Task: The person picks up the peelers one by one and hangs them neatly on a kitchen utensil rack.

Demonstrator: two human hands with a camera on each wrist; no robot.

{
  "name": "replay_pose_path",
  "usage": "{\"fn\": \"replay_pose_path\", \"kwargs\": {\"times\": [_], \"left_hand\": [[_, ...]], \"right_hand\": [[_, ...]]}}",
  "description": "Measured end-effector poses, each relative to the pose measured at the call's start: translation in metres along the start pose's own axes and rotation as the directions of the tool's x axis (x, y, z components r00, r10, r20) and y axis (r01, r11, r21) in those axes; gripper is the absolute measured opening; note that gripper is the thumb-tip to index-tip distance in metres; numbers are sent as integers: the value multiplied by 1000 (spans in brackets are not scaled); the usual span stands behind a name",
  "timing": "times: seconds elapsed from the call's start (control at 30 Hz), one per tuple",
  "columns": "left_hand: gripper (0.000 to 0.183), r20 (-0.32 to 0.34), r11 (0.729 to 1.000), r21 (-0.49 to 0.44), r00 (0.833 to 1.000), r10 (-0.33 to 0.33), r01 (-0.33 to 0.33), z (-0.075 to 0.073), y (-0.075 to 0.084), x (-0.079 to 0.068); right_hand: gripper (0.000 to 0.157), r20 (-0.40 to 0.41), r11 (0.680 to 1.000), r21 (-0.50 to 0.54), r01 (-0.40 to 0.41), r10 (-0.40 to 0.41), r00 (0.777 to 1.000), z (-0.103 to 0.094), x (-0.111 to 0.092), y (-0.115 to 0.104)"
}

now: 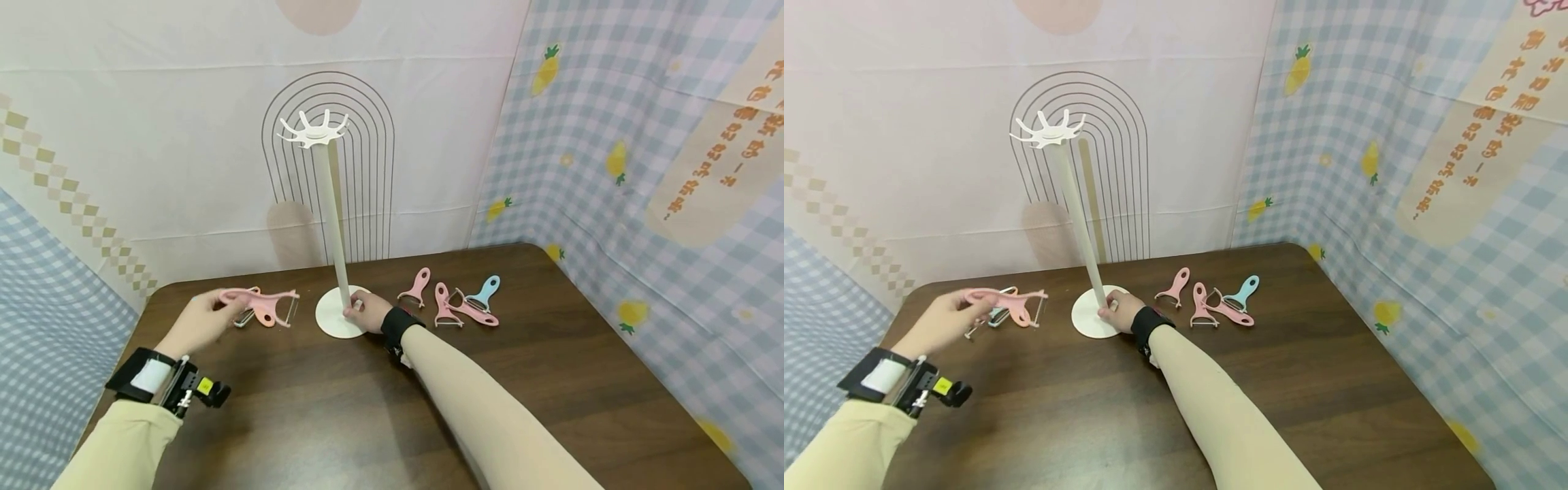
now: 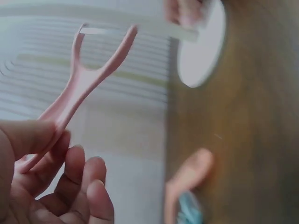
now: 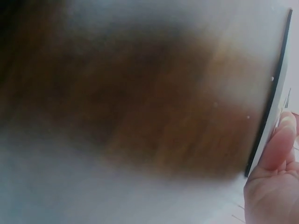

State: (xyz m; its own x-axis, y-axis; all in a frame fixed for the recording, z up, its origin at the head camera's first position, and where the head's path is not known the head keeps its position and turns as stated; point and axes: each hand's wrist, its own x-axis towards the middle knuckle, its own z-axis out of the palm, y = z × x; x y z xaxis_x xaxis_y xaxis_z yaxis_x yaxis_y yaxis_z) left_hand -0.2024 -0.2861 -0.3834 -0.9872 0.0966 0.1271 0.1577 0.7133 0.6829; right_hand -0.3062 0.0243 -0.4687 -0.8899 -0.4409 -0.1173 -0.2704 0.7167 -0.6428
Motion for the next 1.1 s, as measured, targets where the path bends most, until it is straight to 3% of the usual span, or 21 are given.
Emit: {"fn": "replay_pose_path", "kwargs": {"times": [0.2, 0.33, 0.43, 0.6, 0.67, 0.83, 0.9, 0.97, 1.0, 1.1], "left_hand": [[44, -79, 973, -217, 995, 64, -79, -6, 34, 26], [40, -175, 959, -253, 981, 88, -131, -10, 57, 41], [35, -301, 959, -236, 950, 81, -157, -13, 76, 51], [31, -501, 961, -228, 865, 21, -155, -18, 106, 64], [30, -523, 965, -211, 852, 24, -156, -19, 115, 68], [29, -525, 961, -213, 850, 40, -176, -20, 130, 77], [30, -526, 938, -285, 850, 19, -197, -21, 135, 83], [29, -520, 892, -397, 854, -23, -218, -22, 142, 90], [28, -515, 861, -456, 856, -48, -227, -24, 146, 93], [22, -481, 718, -649, 867, -130, -252, -31, 160, 104]], "right_hand": [[31, 9, 1000, 10, -2, 2, 1000, -1, -1, 0], [31, 5, 1000, 10, 2, -2, 1000, -2, -3, -1], [30, 1, 1000, 10, 7, -8, 1000, -2, -3, -1], [29, 0, 1000, 17, 15, -15, 1000, -2, -4, -2], [29, -1, 1000, 16, 14, -14, 1000, -2, -5, -2], [30, -8, 1000, 9, 1, -1, 1000, -2, -2, 1], [30, -13, 1000, 4, -3, 4, 1000, 0, 0, 2], [30, -19, 1000, 5, -6, 7, 1000, 0, 1, 3], [29, -19, 1000, 4, -9, 10, 1000, 1, 1, 3], [29, -15, 1000, 8, -10, 10, 1000, 3, 1, 2]]}}
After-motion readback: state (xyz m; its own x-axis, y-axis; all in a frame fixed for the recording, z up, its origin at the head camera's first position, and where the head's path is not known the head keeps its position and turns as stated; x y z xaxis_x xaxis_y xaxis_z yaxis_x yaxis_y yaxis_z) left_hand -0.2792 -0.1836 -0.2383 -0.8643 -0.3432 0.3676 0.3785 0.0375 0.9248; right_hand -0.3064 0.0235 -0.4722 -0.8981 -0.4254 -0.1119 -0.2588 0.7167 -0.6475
